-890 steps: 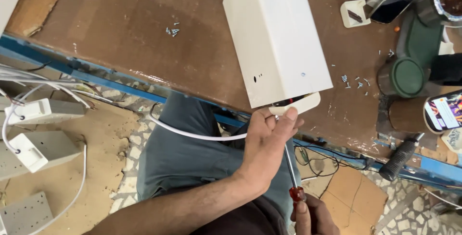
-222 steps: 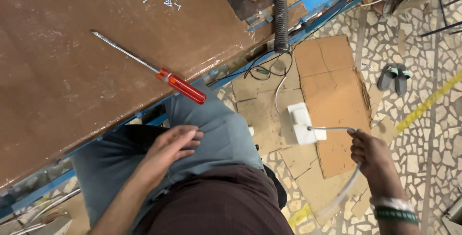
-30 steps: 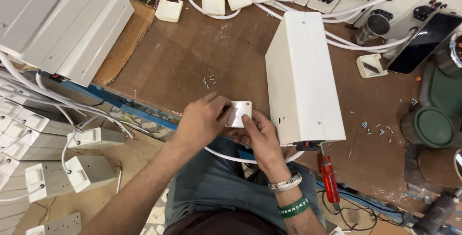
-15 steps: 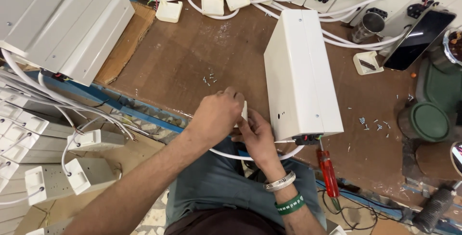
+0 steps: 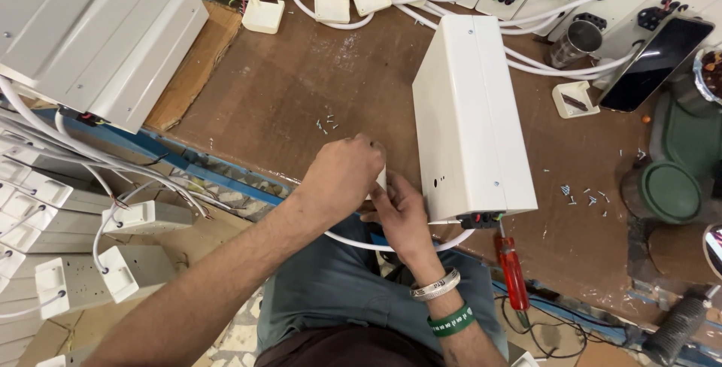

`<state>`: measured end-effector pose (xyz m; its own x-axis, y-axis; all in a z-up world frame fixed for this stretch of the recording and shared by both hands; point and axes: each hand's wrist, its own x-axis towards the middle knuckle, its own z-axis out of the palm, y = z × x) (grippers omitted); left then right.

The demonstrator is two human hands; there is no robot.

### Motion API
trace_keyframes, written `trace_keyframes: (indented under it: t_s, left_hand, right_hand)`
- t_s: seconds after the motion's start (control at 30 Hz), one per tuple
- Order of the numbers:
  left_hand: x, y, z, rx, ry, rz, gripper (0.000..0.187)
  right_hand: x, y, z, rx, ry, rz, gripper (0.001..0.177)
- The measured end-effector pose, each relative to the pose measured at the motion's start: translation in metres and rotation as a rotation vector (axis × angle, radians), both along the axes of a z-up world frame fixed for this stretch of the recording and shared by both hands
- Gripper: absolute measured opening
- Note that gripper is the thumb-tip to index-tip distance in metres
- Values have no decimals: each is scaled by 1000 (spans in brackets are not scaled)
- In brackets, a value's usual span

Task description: Assembling a white electrical power distribution box using a screwdriver to secure components and covers.

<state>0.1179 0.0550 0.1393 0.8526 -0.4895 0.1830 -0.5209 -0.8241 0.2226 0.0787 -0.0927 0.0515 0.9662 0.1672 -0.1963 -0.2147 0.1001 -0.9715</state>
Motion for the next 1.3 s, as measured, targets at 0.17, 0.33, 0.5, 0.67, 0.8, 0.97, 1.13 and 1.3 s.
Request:
trace_keyframes:
  t_s: [0.17,0.33,0.5,0.67,0.8,0.97,1.13,1.3]
  left_hand:
    - [4,-1,-1,-24,48,-17,18]
    - [10,4,-2,-88,33,24,11]
    - [10,9,1,-93,28,27,12]
    - [11,0,3,23,8,-39,17]
    - [16,-8,5,148,2,-92,16]
    - [20,-6,3,155,63,-125,12]
    - [37,38,5,-134,-78,41,5]
    - [51,84,-1,-306,-46,327,16]
  right_hand:
    - [1,-1,-8,18,-11,10,27]
    - [1,-1,8,28,19,10,27]
    - [3,2,7,14,25,34,27]
    - [3,2,2,2,37,-9,27]
    - [3,3,-1,-25,11,-19,29]
    - [4,0,-10,-2,-12,-9,28]
    - [5,-4,3,103,46,11,29]
    - [6,-4,11,136,93,23,30]
